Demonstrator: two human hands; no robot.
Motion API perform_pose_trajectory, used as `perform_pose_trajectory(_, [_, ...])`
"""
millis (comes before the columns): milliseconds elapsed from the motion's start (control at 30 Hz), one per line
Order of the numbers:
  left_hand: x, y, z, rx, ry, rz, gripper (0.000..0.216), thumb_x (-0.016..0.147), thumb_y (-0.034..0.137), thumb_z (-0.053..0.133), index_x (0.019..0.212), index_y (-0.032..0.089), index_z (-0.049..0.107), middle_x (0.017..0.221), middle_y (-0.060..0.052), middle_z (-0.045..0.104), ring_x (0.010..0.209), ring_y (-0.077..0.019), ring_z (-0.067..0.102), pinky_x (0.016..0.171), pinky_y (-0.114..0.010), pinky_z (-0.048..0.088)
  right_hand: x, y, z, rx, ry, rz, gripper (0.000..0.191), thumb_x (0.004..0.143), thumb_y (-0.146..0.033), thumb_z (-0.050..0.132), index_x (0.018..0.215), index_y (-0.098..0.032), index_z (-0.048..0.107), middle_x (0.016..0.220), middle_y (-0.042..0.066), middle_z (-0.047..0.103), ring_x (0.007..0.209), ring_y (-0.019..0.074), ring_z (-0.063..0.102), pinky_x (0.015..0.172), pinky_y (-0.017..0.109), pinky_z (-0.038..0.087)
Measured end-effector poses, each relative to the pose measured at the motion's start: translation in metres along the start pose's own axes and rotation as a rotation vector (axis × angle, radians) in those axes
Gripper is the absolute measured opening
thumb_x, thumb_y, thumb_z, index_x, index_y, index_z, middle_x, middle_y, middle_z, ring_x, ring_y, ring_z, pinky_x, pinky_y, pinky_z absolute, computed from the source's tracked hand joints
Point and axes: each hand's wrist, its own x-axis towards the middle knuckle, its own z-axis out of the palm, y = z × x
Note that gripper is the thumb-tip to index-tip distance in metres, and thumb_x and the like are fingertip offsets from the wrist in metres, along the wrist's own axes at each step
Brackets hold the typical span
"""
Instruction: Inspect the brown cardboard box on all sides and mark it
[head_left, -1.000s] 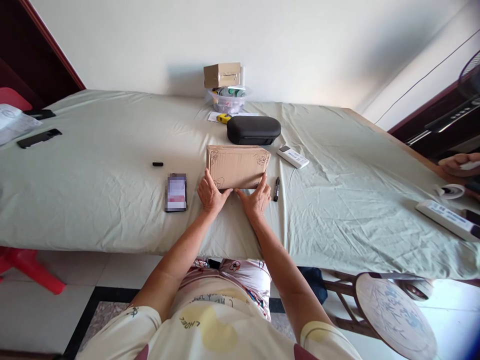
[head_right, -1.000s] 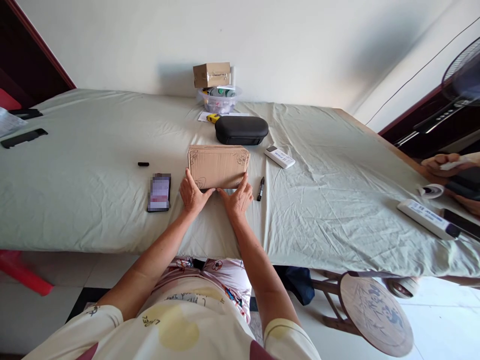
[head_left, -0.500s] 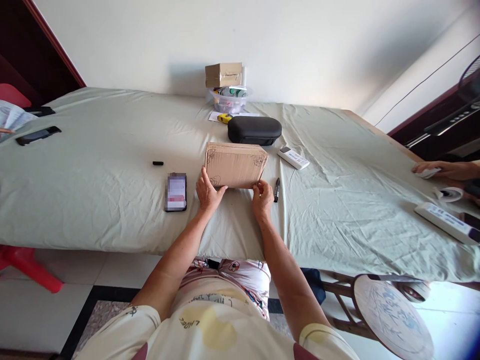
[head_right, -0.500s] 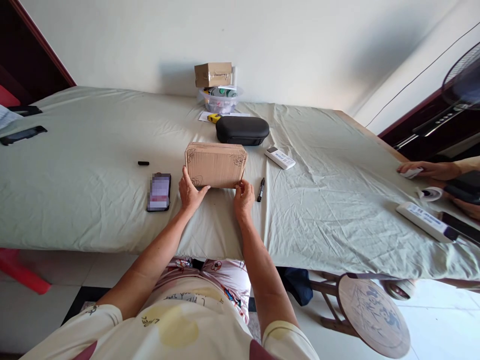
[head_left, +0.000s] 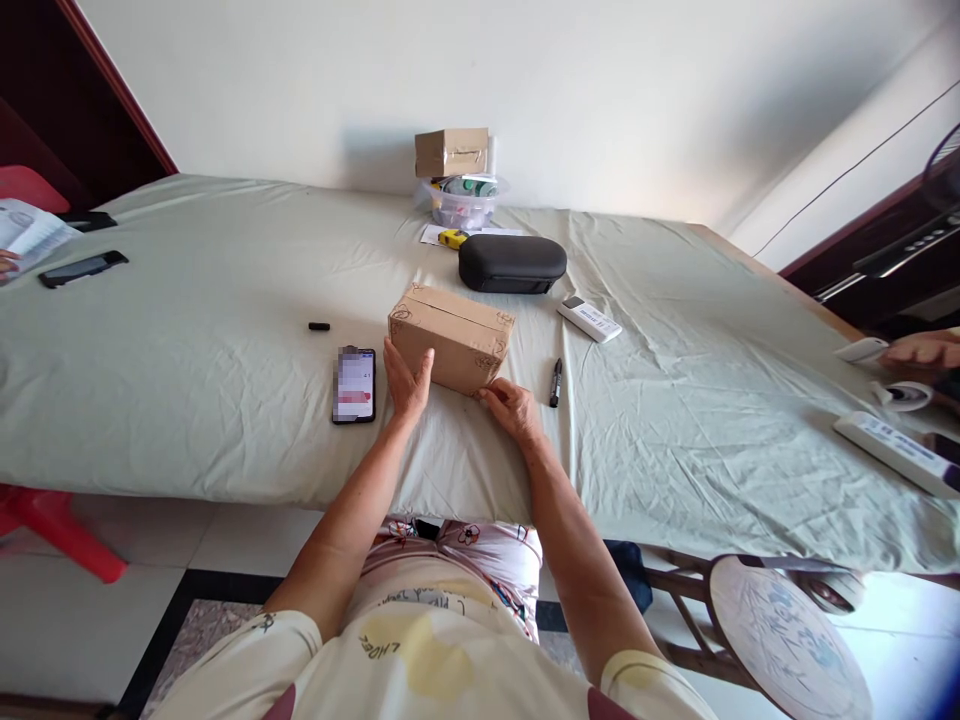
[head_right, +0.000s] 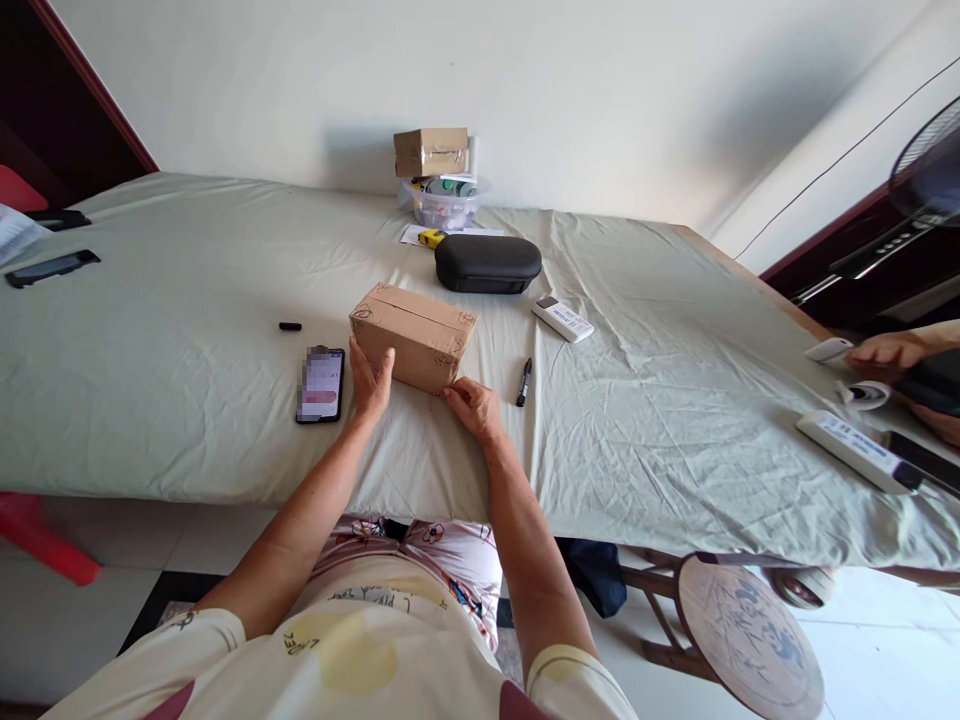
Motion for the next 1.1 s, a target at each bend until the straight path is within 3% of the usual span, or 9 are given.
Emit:
perform_pose_trajectory(167, [-0.005, 0.001, 0.001, 0.005, -0.023, 0.113, 0.107, 0.095, 0.068, 0.063, 0.172, 0.016, 0.009, 0.181, -0.024, 0.012, 0.171, -0.0377, 0.012, 0.137, -0.058, 0.023, -0.001, -0.011, 0.012, 0.075, -0.101, -0.081, 0.04, 0.09, -0.059, 0.064, 0.074, -0.023, 0.069, 0.061, -0.001, 0.06, 0.057, 0.0132, 0.05, 0.059, 0.027, 0.04])
perform_pose_trajectory(300, [-0.019, 0.007, 0.009, 0.06, -0.102, 0.222, 0.101, 0.093, 0.067, 0.066, 0.17, 0.019, 0.021, 0.18, -0.024, 0.016, 0.17, -0.0418, 0.014, 0.134, -0.063, 0.026, -0.002, -0.021, 0.025, 0.112, -0.081, -0.101, 0.045, 0.089, -0.063, 0.065, 0.067, -0.024, 0.062, 0.057, -0.003, 0.054, 0.055, 0.0122, 0.045, 0.058, 0.027, 0.038])
perform_pose_trajectory(500, [-0.031, 0.014, 0.014, 0.105, -0.137, 0.36, 0.091, 0.091, 0.064, 0.072, 0.164, 0.022, 0.036, 0.18, -0.022, 0.015, 0.169, -0.0429, 0.015, 0.135, -0.062, 0.026, -0.005, -0.026, 0.03, 0.058, -0.006, -0.102, 0.046, 0.091, -0.058, 0.062, 0.062, -0.024, 0.053, 0.056, -0.003, 0.053, 0.055, 0.0116, 0.043, 0.057, 0.027, 0.038])
perform_pose_trajectory(733, [-0.03, 0.011, 0.016, 0.037, -0.087, 0.316, 0.101, 0.092, 0.064, 0.07, 0.167, 0.018, 0.022, 0.177, -0.027, 0.019, 0.168, -0.0423, 0.02, 0.132, -0.06, 0.033, -0.005, -0.028, 0.031, 0.15, 0.094, -0.019, 0.038, 0.09, -0.052, 0.063, 0.067, -0.022, 0.063, 0.058, -0.002, 0.058, 0.053, 0.0109, 0.046, 0.057, 0.027, 0.039])
perform_pose_trajectory(867, [-0.029, 0.01, 0.016, 0.029, -0.062, 0.28, 0.095, 0.095, 0.061, 0.066, 0.167, 0.018, 0.02, 0.174, -0.027, 0.027, 0.166, -0.0395, 0.026, 0.131, -0.06, 0.035, -0.007, -0.031, 0.028, 0.234, 0.108, 0.03, 0.039, 0.09, -0.055, 0.066, 0.07, -0.022, 0.068, 0.061, 0.0, 0.067, 0.054, 0.0118, 0.052, 0.057, 0.027, 0.043])
perform_pose_trajectory(1100, [-0.032, 0.015, 0.007, 0.081, -0.08, 0.486, 0.072, 0.102, 0.069, 0.047, 0.156, 0.022, 0.05, 0.176, -0.019, 0.027, 0.167, -0.0339, 0.028, 0.134, -0.054, 0.032, -0.005, -0.038, 0.023, 0.606, 0.155, 0.115, 0.055, 0.082, -0.074, 0.073, 0.064, -0.023, 0.062, 0.059, 0.001, 0.07, 0.05, 0.0128, 0.058, 0.053, 0.029, 0.053])
